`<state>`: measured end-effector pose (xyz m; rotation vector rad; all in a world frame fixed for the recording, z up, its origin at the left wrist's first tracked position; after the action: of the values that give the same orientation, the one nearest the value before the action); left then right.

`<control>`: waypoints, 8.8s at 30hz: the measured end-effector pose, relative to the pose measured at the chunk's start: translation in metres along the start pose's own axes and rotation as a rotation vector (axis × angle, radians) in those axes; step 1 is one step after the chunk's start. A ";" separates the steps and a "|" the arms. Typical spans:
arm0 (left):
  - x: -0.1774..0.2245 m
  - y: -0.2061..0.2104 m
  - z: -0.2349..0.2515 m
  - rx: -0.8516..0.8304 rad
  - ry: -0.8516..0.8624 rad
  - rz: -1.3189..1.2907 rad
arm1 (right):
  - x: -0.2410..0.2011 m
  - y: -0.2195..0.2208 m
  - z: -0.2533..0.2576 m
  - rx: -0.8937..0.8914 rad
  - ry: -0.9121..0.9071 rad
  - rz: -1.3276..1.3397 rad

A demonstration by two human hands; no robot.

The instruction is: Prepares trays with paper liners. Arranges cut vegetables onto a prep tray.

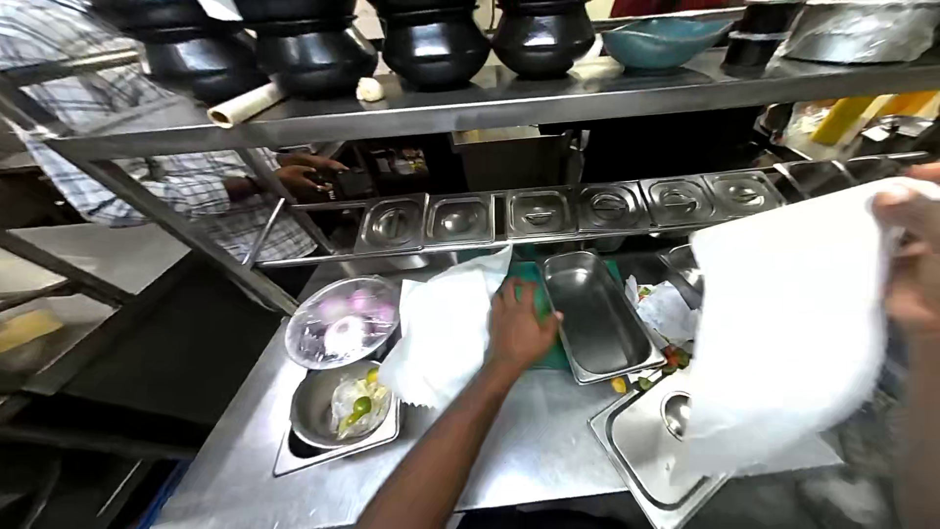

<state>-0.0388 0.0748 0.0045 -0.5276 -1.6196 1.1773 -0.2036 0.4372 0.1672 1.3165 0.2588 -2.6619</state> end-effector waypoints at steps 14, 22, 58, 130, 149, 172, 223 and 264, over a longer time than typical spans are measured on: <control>-0.031 0.072 -0.054 -0.056 -0.104 -0.582 | 0.164 0.217 -0.008 -0.171 0.641 -0.219; -0.033 0.060 -0.010 -0.263 -0.387 -0.518 | 0.203 0.234 -0.018 -0.177 0.849 -0.159; -0.055 -0.001 -0.042 -0.427 -0.194 -0.811 | 0.060 0.235 -0.320 0.103 1.464 0.799; -0.003 -0.001 0.005 -0.046 0.181 -1.595 | -0.065 0.103 0.040 -0.206 0.108 -0.536; 0.077 0.053 -0.013 -0.445 -0.252 -1.696 | 0.039 -0.006 -0.002 0.064 0.707 -0.361; 0.006 0.037 0.093 -0.092 0.250 -1.170 | -0.001 0.046 -0.029 -0.010 -0.232 -0.764; 0.037 0.126 0.089 -0.463 0.098 0.391 | 0.142 0.137 -0.225 -0.584 -0.307 -1.001; 0.055 0.118 0.114 -0.650 -0.017 0.453 | 0.139 0.199 -0.198 -1.584 0.416 -0.782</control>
<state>-0.1865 0.1197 -0.0739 -1.3570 -1.9527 0.9416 -0.0913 0.2791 -0.0786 1.0671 2.5505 -1.3414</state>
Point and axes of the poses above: each hand's wrist, its own z-axis towards the middle knuckle, its own y-axis out of the palm, x = y × z, the point moved 3 cm from there along z, towards the middle knuckle, and after that the axes turned 8 degrees about -x, right-handed, at the moved point
